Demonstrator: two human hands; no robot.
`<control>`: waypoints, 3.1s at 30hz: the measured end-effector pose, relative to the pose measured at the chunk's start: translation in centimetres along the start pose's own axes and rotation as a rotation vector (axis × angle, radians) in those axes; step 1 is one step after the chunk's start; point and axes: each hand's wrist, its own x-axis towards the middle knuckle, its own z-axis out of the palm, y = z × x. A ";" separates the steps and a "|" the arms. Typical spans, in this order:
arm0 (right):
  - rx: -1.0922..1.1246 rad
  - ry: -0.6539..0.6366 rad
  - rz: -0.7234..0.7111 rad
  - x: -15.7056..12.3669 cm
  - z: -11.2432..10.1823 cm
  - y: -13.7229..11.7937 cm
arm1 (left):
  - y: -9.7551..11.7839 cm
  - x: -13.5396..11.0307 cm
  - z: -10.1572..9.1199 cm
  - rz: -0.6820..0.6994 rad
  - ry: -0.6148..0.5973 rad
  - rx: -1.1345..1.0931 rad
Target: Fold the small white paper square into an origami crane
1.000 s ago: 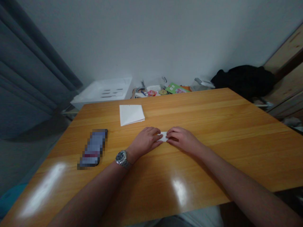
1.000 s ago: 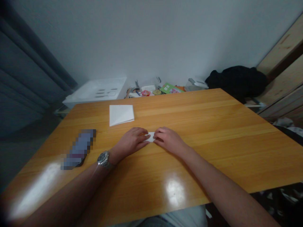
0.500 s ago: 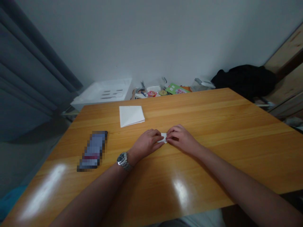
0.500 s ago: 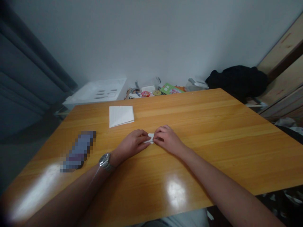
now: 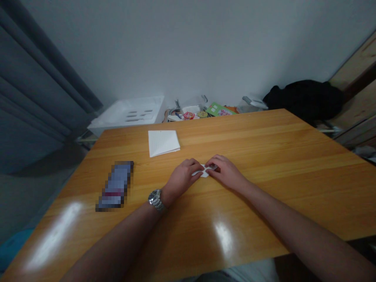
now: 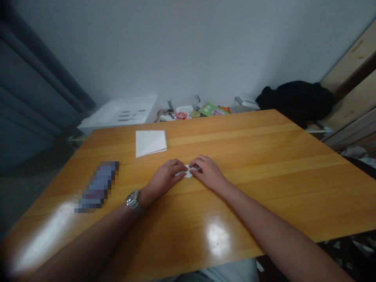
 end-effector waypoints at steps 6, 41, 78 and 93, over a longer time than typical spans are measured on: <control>-0.005 0.004 -0.006 -0.1 0.1 0.2 | 0.3 0.0 -0.9 0.138 -0.091 0.116; 0.014 -0.081 -0.129 -0.3 -1.9 -0.4 | -0.1 0.1 -1.0 0.079 -0.023 0.056; -0.076 -0.151 -0.272 -0.3 -2.0 -0.3 | 0.1 0.2 -0.2 0.038 -0.012 0.107; -0.077 -0.165 -0.217 -0.1 -1.4 -0.8 | 0.3 0.0 -0.7 0.116 -0.073 0.091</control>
